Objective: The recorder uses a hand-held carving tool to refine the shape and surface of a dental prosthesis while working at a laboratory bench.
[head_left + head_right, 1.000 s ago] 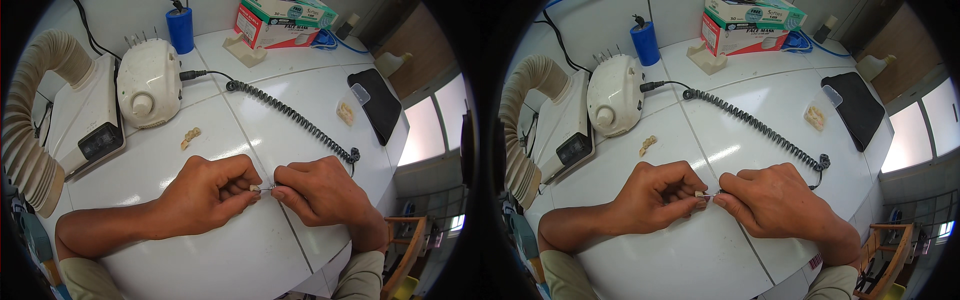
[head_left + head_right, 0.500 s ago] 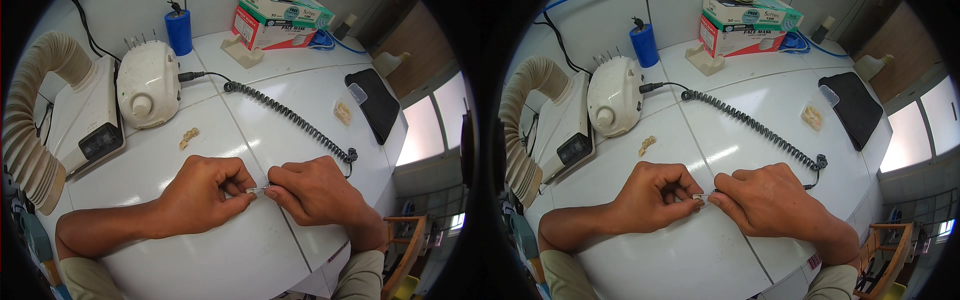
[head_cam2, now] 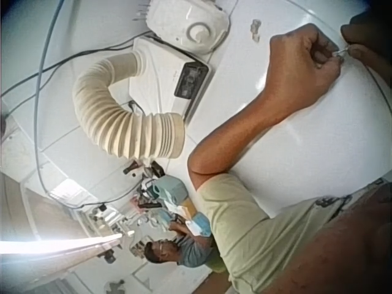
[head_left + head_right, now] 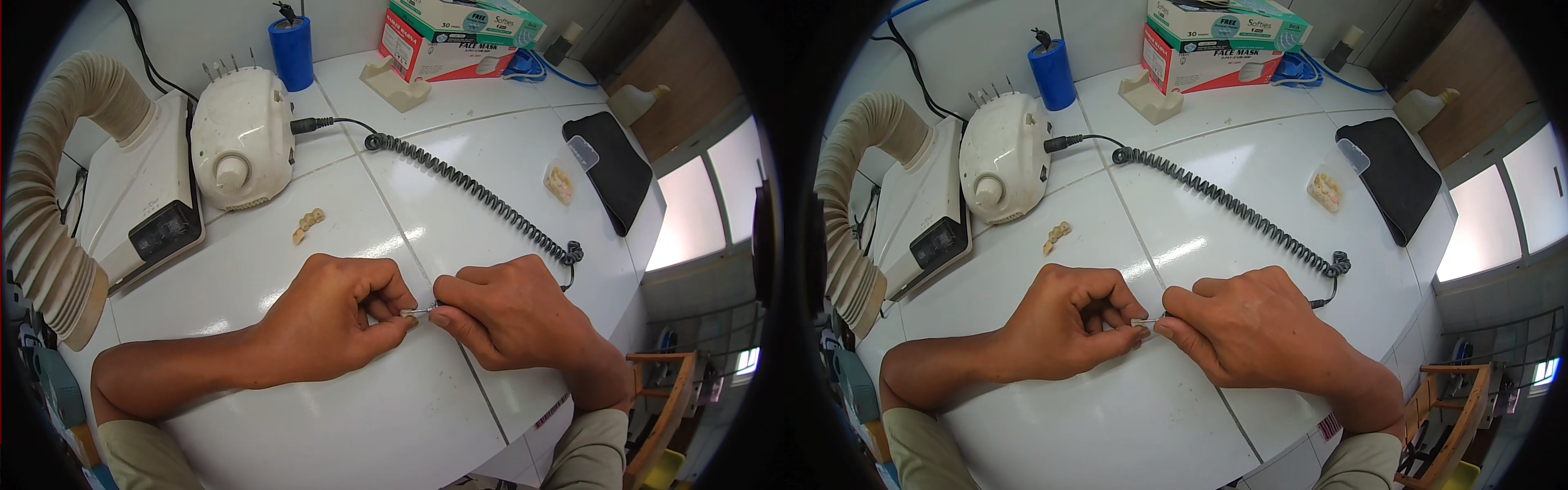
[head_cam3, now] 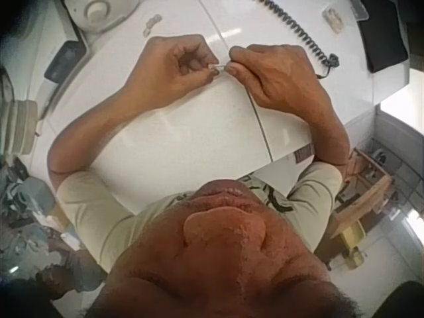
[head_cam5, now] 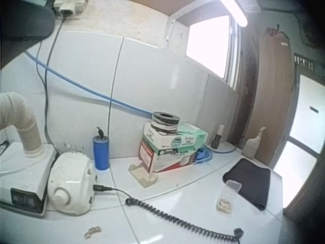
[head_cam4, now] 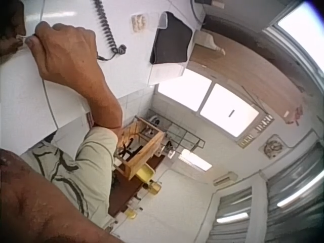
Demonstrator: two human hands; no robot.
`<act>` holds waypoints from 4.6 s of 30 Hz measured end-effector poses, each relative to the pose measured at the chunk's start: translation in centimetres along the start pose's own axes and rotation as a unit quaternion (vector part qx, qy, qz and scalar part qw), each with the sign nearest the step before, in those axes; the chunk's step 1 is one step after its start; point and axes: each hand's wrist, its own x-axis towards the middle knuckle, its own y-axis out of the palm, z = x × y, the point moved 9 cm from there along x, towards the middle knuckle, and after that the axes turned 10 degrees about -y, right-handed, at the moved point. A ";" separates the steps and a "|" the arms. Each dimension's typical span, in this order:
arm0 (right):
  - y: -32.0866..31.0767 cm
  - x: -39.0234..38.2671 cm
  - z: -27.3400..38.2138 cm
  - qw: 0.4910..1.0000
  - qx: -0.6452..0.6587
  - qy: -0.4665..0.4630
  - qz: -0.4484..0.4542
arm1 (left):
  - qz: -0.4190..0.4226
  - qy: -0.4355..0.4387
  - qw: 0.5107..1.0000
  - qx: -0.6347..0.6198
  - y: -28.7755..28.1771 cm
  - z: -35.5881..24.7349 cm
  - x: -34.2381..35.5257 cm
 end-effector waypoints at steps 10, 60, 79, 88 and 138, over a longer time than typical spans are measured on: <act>0.1 0.1 0.1 1.000 0.000 0.009 0.009 | 0.001 0.001 1.000 0.007 0.0 -0.1 -0.1; 0.1 0.0 0.0 1.000 0.010 0.009 0.007 | 0.008 0.025 1.000 0.011 -0.1 -0.5 -0.1; 0.0 -0.1 -0.1 1.000 0.012 0.019 0.018 | 0.003 0.055 0.998 0.025 0.2 -0.4 -0.2; 0.0 -0.1 -0.3 1.000 0.019 0.017 0.012 | 0.016 0.016 1.000 -0.002 0.2 -0.2 0.0; 0.1 0.0 0.0 1.000 0.005 -0.007 0.003 | -0.025 0.044 0.998 0.036 0.0 -0.4 -0.3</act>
